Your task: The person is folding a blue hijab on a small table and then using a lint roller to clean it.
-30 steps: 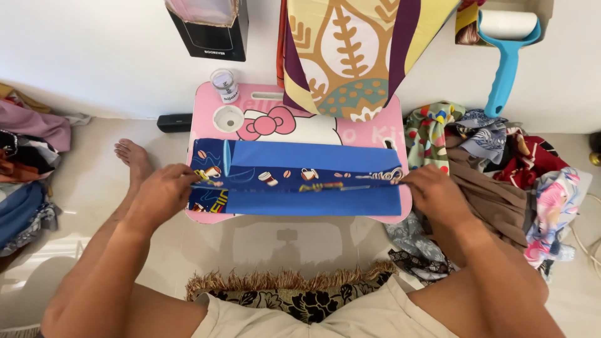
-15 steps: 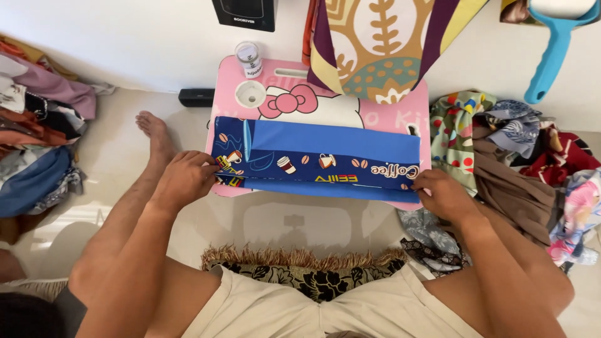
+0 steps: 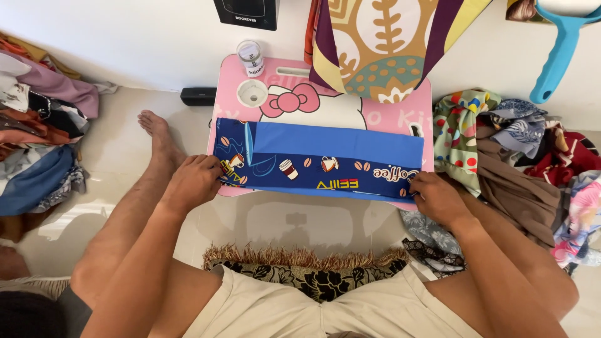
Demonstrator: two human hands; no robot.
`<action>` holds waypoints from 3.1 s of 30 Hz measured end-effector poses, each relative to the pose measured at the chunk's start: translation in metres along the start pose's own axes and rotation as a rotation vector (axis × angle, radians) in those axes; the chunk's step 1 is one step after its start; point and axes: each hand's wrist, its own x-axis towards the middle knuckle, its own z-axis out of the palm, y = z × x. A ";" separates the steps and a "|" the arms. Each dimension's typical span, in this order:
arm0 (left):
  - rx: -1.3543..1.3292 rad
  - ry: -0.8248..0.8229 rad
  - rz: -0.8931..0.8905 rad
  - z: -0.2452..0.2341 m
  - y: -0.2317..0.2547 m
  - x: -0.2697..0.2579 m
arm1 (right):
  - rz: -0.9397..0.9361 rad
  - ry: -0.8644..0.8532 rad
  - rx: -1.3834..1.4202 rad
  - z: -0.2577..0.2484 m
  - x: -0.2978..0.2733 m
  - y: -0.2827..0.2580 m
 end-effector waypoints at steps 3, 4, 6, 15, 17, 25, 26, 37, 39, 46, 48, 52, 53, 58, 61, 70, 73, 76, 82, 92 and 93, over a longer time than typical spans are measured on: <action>-0.003 -0.009 -0.008 0.007 -0.002 0.003 | -0.007 0.029 -0.050 -0.001 0.002 -0.005; -0.013 -0.008 -0.010 0.010 -0.003 0.003 | -0.011 0.037 -0.081 0.000 0.001 -0.006; -0.025 -0.011 -0.031 0.009 -0.001 0.005 | -0.008 0.036 -0.099 0.003 0.004 -0.001; -0.611 0.192 -0.264 -0.004 -0.021 0.011 | 0.216 0.188 0.467 -0.025 0.011 0.010; -0.719 0.300 -0.303 -0.005 -0.031 0.016 | 0.265 0.281 0.555 -0.031 0.012 0.015; -0.900 0.671 -0.253 -0.084 -0.007 0.037 | 0.324 0.557 1.009 -0.082 0.023 -0.015; -0.901 0.672 -0.255 -0.087 -0.007 0.042 | 0.323 0.556 1.008 -0.086 0.026 -0.020; -1.250 0.755 -0.332 -0.112 0.000 0.065 | 0.322 0.777 1.505 -0.110 0.043 -0.036; -1.272 0.727 -0.333 -0.113 -0.001 0.060 | 0.304 0.773 1.532 -0.108 0.042 -0.034; -1.318 0.345 -0.423 -0.095 -0.024 0.026 | 0.305 0.530 1.350 -0.071 0.014 0.003; -1.246 0.249 -0.402 -0.078 -0.029 0.013 | 0.273 0.420 1.296 -0.056 0.004 0.011; -1.071 0.081 -0.353 -0.032 -0.030 -0.006 | 0.308 0.342 1.227 -0.011 -0.003 0.013; -1.072 0.079 -0.354 -0.031 -0.027 -0.008 | 0.310 0.340 1.227 -0.005 -0.002 0.012; -0.805 -0.077 -0.323 -0.029 -0.016 -0.008 | 0.293 0.155 1.038 0.025 0.000 0.025; -0.668 -0.104 -0.278 -0.042 -0.007 -0.003 | 0.278 0.125 0.983 0.024 0.001 0.023; -0.513 0.257 -0.081 -0.029 -0.018 0.001 | 0.257 0.247 1.029 0.008 0.008 0.020; -0.510 0.245 -0.046 -0.040 -0.017 -0.002 | 0.238 0.239 1.055 0.001 0.001 0.016; -0.445 0.108 -0.052 -0.023 -0.015 -0.005 | 0.224 0.146 0.987 0.016 -0.003 0.023; -0.319 -0.151 -0.169 -0.030 -0.003 0.004 | 0.243 0.000 0.626 -0.003 -0.001 0.003; -0.236 -0.263 -0.233 -0.024 -0.005 0.008 | 0.255 -0.169 0.375 -0.020 -0.004 0.001; -0.251 -0.239 -0.230 -0.018 -0.007 0.008 | 0.300 -0.209 0.346 -0.024 -0.002 -0.001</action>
